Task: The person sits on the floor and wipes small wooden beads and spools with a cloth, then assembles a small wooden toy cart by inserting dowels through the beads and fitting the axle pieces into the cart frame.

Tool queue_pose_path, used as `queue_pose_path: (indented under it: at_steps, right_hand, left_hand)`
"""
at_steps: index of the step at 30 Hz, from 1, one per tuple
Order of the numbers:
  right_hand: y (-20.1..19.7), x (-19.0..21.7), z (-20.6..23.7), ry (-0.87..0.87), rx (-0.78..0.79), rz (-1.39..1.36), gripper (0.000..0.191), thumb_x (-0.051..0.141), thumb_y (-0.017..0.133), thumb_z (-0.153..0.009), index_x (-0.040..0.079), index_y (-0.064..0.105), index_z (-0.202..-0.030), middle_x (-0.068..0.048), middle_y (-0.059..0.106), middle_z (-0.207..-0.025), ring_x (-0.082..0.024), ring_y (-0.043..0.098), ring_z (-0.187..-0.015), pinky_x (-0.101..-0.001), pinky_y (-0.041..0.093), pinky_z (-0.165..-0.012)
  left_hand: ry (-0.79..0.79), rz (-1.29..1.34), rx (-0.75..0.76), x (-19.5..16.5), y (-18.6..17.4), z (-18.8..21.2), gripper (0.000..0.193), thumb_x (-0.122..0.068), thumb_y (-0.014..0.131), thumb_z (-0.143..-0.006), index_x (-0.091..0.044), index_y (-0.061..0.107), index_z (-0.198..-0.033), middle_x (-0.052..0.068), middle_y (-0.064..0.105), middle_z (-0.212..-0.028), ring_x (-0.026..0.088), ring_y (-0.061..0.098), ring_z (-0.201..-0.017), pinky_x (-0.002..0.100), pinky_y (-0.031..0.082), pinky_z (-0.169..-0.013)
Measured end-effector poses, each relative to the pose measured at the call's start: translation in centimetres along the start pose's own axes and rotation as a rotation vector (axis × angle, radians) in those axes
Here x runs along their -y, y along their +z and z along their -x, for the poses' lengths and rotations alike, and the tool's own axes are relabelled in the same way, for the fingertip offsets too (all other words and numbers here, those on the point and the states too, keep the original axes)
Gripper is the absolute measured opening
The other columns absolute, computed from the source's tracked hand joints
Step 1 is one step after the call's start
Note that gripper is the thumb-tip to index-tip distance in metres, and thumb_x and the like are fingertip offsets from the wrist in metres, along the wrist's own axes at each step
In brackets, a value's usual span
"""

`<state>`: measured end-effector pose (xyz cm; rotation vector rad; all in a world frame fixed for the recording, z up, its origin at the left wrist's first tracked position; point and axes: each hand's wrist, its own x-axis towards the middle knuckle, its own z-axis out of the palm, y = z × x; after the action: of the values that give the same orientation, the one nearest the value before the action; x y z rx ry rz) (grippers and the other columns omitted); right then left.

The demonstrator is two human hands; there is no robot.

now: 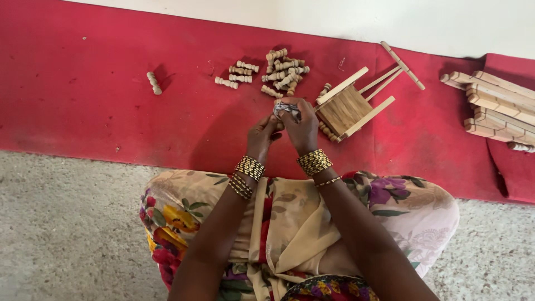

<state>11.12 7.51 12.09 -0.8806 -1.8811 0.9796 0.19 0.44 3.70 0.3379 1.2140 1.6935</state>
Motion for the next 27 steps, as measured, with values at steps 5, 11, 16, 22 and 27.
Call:
queue_pose_path:
  at_steps: [5,11,16,22,27]
  right_hand:
    - [0.1,-1.2,1.0,-0.105,0.166,0.0,0.027,0.011,0.078,-0.09,0.006,0.072,-0.116,-0.015,0.065,-0.117,-0.026,0.069,-0.1,-0.0344,0.063,-0.08]
    - [0.8,-2.0,-0.9,-0.065,0.011,0.027,0.018,0.012,0.076,-0.093,0.008,0.074,-0.111,-0.012,0.07,-0.118,-0.023,0.069,-0.101,-0.0292,0.064,-0.08]
    - [-0.4,-1.3,-0.7,0.103,0.028,-0.147,0.027,0.011,0.074,-0.095,0.007,0.069,-0.12,-0.01,0.073,-0.11,-0.017,0.071,-0.091,-0.0265,0.058,-0.072]
    - [0.1,0.0,-0.4,0.192,0.005,-0.221,0.027,0.008,0.071,-0.097,0.005,0.066,-0.123,-0.009,0.074,-0.102,-0.009,0.067,-0.076,-0.0237,0.055,-0.06]
    - [-0.2,-0.4,0.1,0.232,0.184,-0.233,0.025,0.01,0.072,-0.096,0.007,0.066,-0.12,-0.009,0.076,-0.101,-0.011,0.066,-0.066,-0.0242,0.053,-0.051]
  left_hand:
    - [-0.038,0.224,0.014,-0.3,-0.7,-0.9,0.033,-0.013,0.052,-0.104,0.007,0.065,-0.127,0.013,0.073,-0.103,0.017,0.071,-0.085,0.031,0.064,-0.076]
    - [-0.083,0.358,0.151,0.7,-0.6,-0.9,0.027,-0.011,0.053,-0.108,0.007,0.066,-0.125,0.009,0.07,-0.102,0.014,0.067,-0.081,0.028,0.058,-0.071]
    - [-0.022,0.276,0.182,0.9,-0.2,-0.4,0.027,-0.014,0.06,-0.106,0.004,0.068,-0.126,0.008,0.068,-0.096,0.013,0.064,-0.081,0.028,0.057,-0.073]
    - [0.119,0.041,0.118,-0.6,0.8,0.6,0.029,-0.018,0.065,-0.1,-0.002,0.066,-0.123,0.002,0.071,-0.103,0.011,0.066,-0.088,0.027,0.056,-0.078]
    - [0.036,0.084,-0.005,-1.5,0.4,0.3,0.028,-0.016,0.064,-0.101,-0.002,0.069,-0.125,0.007,0.072,-0.1,0.013,0.068,-0.086,0.028,0.058,-0.076]
